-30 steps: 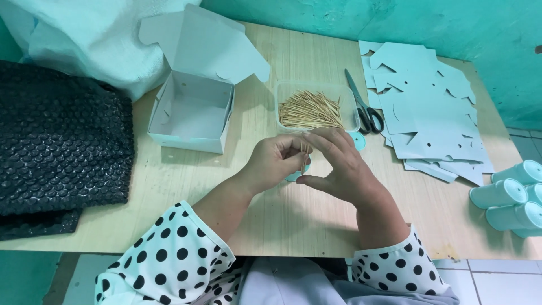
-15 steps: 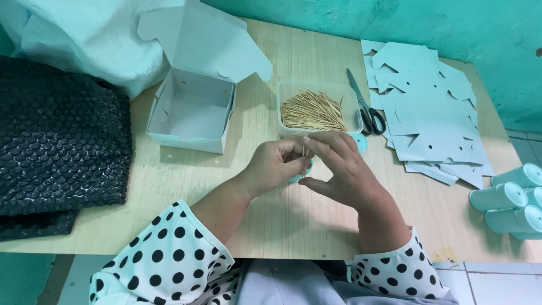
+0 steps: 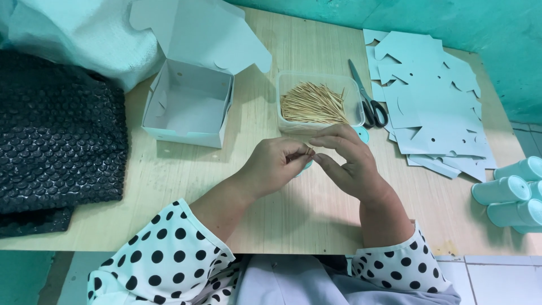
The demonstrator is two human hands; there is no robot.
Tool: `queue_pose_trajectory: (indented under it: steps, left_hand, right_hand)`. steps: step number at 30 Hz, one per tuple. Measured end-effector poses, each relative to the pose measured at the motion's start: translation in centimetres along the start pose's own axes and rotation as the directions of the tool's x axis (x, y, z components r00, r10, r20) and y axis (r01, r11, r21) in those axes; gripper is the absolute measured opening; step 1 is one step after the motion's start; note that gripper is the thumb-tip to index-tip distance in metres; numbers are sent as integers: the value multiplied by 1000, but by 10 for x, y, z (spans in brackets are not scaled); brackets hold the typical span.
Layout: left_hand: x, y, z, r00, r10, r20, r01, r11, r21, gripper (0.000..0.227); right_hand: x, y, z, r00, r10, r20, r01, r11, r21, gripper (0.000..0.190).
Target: The person folds a flat white paper box into a three-dimensional container and secures it with wooden sticks. Then they open a small light-blue plastic container and fill it with wooden sticks from a nearby bin.
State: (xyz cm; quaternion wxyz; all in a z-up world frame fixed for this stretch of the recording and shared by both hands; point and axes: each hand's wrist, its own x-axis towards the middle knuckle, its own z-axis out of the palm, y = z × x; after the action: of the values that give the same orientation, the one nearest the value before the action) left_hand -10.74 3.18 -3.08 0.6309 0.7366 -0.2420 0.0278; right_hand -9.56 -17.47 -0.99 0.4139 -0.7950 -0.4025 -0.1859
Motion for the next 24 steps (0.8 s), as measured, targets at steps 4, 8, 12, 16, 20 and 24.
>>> queue_pose_trajectory:
  steps: [4,8,12,16,20,24]
  left_hand:
    - [-1,-17,8,997,71,-5,-70,989,127,11]
    - [0,-21,9,969,249,-5,-237,931,276,13]
    - [3,-27,12,943,332,-17,-303,880,365,10]
    - [9,-12,-1,908,418,-23,-365,817,446,13]
    - [13,-24,-13,893,447,-43,-375,795,477,19]
    - [17,-35,-15,910,412,-33,-343,797,497,21]
  right_hand:
    - [5,-5,4,999,-43,-28,43,999,-8,19]
    - [5,-4,6,995,-72,-67,69,996,-52,11]
    - [5,-2,6,995,-76,-66,70,994,-88,10]
    - [2,9,4,997,-47,-57,41,994,-103,10]
    - [3,16,11,1000,-3,-9,1,984,-176,10]
    - [1,17,20,998,51,43,-39,967,-254,13]
